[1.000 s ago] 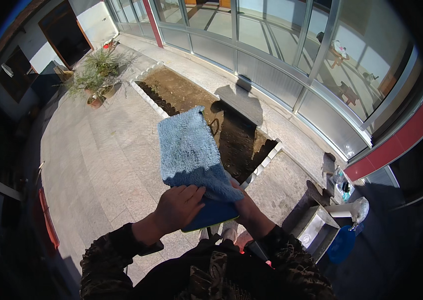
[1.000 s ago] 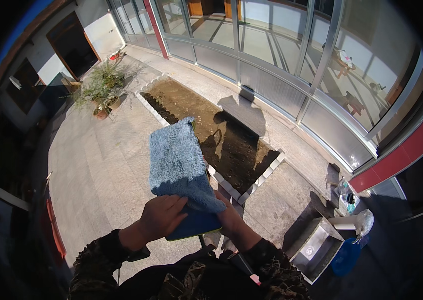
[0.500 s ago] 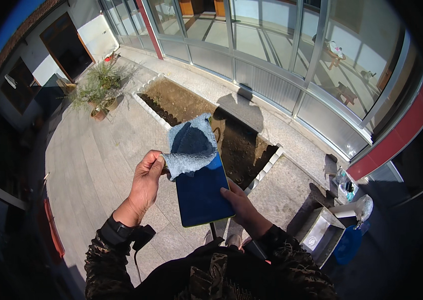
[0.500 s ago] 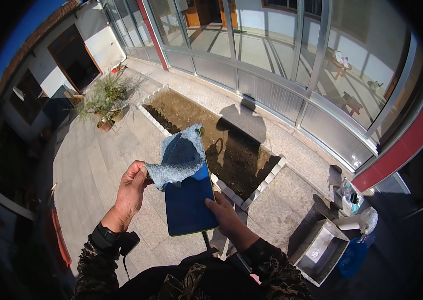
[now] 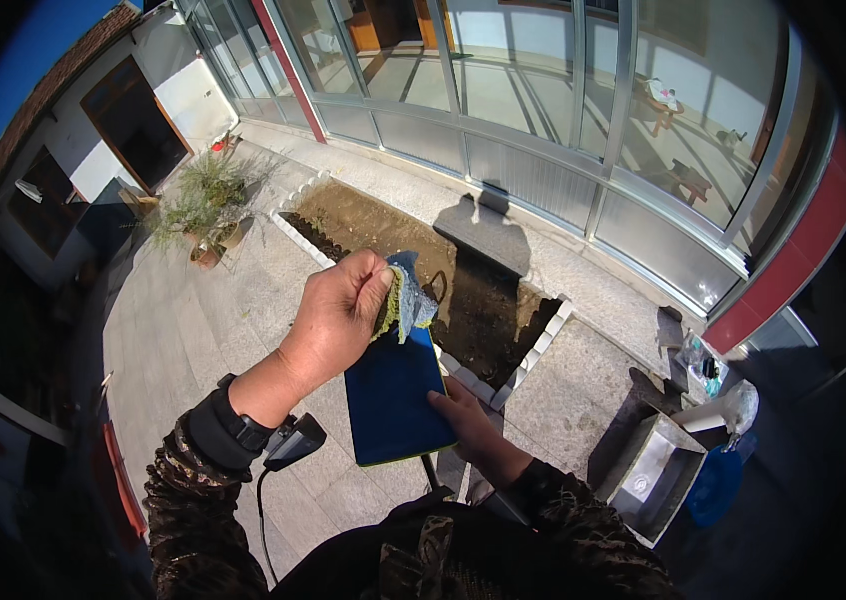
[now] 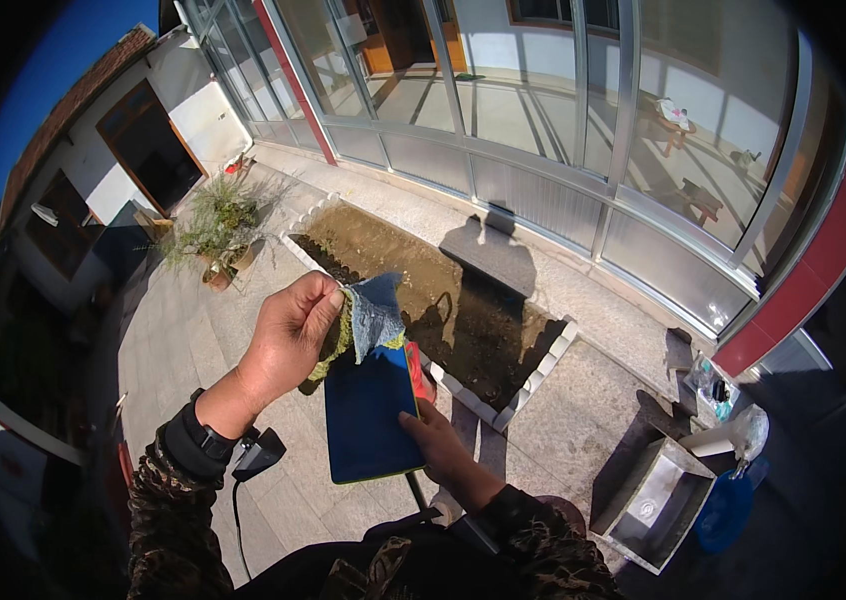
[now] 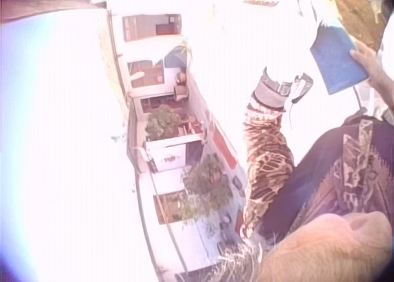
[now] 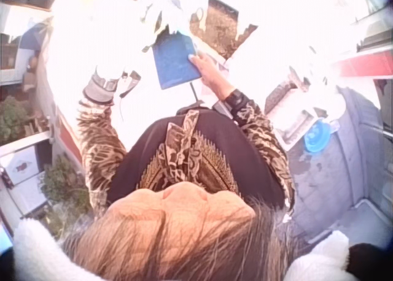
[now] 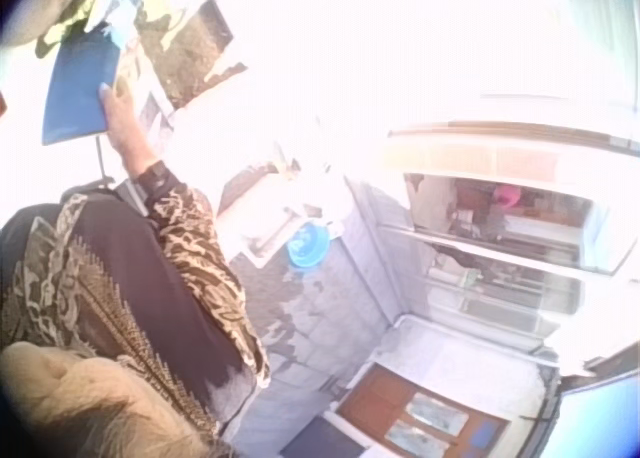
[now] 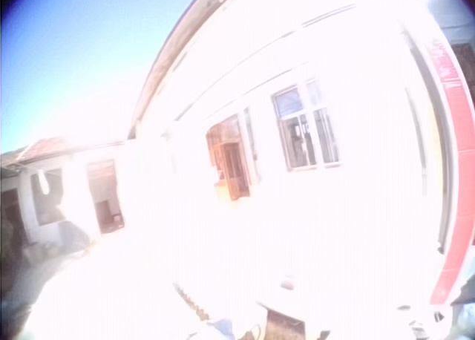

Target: The person picks up a mop head and a green microfiber cloth, then attaches the cloth to the mop head by folding and tucking it into the frame. The person repeatedly adjusts and secures the cloth around the mop head until it is fully attached.

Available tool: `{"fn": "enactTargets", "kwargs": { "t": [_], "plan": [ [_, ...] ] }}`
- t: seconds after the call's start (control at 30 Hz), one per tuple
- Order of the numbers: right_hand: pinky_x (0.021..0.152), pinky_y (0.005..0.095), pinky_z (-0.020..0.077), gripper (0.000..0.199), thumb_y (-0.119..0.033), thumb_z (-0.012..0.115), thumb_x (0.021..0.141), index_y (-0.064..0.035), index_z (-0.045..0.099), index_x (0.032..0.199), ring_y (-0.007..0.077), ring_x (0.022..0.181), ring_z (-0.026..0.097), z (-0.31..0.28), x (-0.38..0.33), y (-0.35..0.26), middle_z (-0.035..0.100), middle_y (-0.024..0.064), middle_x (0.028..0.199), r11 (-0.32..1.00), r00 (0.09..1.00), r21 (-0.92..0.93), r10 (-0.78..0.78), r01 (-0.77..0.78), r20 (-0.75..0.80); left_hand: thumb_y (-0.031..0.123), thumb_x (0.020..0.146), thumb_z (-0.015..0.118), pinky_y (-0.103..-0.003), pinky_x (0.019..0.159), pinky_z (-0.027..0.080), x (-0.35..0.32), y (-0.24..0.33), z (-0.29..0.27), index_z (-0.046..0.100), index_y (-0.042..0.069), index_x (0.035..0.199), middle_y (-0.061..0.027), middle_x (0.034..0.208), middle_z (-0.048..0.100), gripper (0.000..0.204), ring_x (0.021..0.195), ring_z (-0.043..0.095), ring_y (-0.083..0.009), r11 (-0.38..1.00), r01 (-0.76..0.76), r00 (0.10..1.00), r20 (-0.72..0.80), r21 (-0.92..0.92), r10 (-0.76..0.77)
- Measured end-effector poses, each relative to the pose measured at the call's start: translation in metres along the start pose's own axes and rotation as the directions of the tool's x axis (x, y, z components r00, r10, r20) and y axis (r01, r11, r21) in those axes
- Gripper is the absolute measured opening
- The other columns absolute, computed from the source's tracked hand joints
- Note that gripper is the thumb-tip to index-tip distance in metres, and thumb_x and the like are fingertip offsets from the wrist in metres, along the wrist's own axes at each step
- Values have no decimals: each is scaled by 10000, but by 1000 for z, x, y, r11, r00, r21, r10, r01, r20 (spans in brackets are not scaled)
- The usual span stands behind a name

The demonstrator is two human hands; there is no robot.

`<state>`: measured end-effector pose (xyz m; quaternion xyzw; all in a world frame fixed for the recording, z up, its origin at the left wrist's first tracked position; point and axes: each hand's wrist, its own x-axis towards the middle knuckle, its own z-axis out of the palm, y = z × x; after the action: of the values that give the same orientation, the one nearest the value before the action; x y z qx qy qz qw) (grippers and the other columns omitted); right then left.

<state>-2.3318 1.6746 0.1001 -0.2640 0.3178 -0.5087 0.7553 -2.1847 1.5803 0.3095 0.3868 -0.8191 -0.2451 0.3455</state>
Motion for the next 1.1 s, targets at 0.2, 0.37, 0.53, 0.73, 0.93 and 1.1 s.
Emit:
{"fn": "enactTargets", "kwargs": {
  "t": [0.2, 0.37, 0.53, 0.73, 0.93, 1.1],
  "plan": [
    [948, 328, 496, 472, -222, 582, 990, -24, 446, 1396, 183, 1105, 596, -10, 5, 15, 583, 97, 1263, 997, 996, 57, -43, 47, -81, 187, 943, 648, -390, 686, 534, -75, -9, 36, 624, 17, 1091, -170, 967, 681, 227, 845, 700, -310, 998, -58, 825, 562, -26, 63],
    [982, 314, 468, 479, -228, 572, 1000, -37, 434, 1417, 170, 1177, 540, -7, 12, 13, 552, 73, 1322, 993, 994, 76, -90, 95, -70, 303, 813, 785, -405, 859, 518, -107, -23, 37, 633, 31, 1121, -141, 1103, 614, 439, 1010, 622, -331, 967, -125, 887, 463, 220, 10],
    [1019, 320, 448, 477, -198, 544, 1010, -57, 407, 1444, 179, 1231, 517, 2, 19, 3, 526, 77, 1370, 915, 974, -343, -228, 213, -2, 284, 737, 819, -429, 789, 509, -108, -22, 66, 586, 29, 1167, -168, 1053, 542, 552, 931, 585, -342, 961, -240, 961, 170, 138, 216],
    [1037, 329, 433, 495, -184, 560, 995, -48, 397, 1443, 186, 1264, 493, 4, 13, 11, 503, 84, 1393, 973, 987, -179, -157, 147, -41, 136, 778, 724, -433, 757, 527, -87, -38, 71, 589, 19, 1106, -180, 1023, 582, 374, 944, 614, -355, 910, -265, 864, 498, 319, 77],
    [824, 291, 524, 405, -157, 578, 985, 27, 486, 1334, 135, 902, 635, 4, 8, 4, 653, 102, 1081, 995, 996, -88, -59, 53, -68, 19, 1012, 413, -364, 822, 533, -54, -63, 34, 538, -2, 1230, -104, 1038, 625, 253, 919, 630, -222, 560, 526, 840, 288, -640, -459],
    [881, 333, 520, 406, -175, 580, 973, 14, 481, 1318, 173, 947, 633, 8, 5, -5, 628, 114, 1108, 994, 996, -108, -26, 16, -85, 172, 1057, 429, -415, 916, 561, -34, -88, 3, 505, -17, 1262, -149, 1174, 636, 289, 1026, 661, -285, 3, 428, 718, 338, -904, -609]
  ]
}}
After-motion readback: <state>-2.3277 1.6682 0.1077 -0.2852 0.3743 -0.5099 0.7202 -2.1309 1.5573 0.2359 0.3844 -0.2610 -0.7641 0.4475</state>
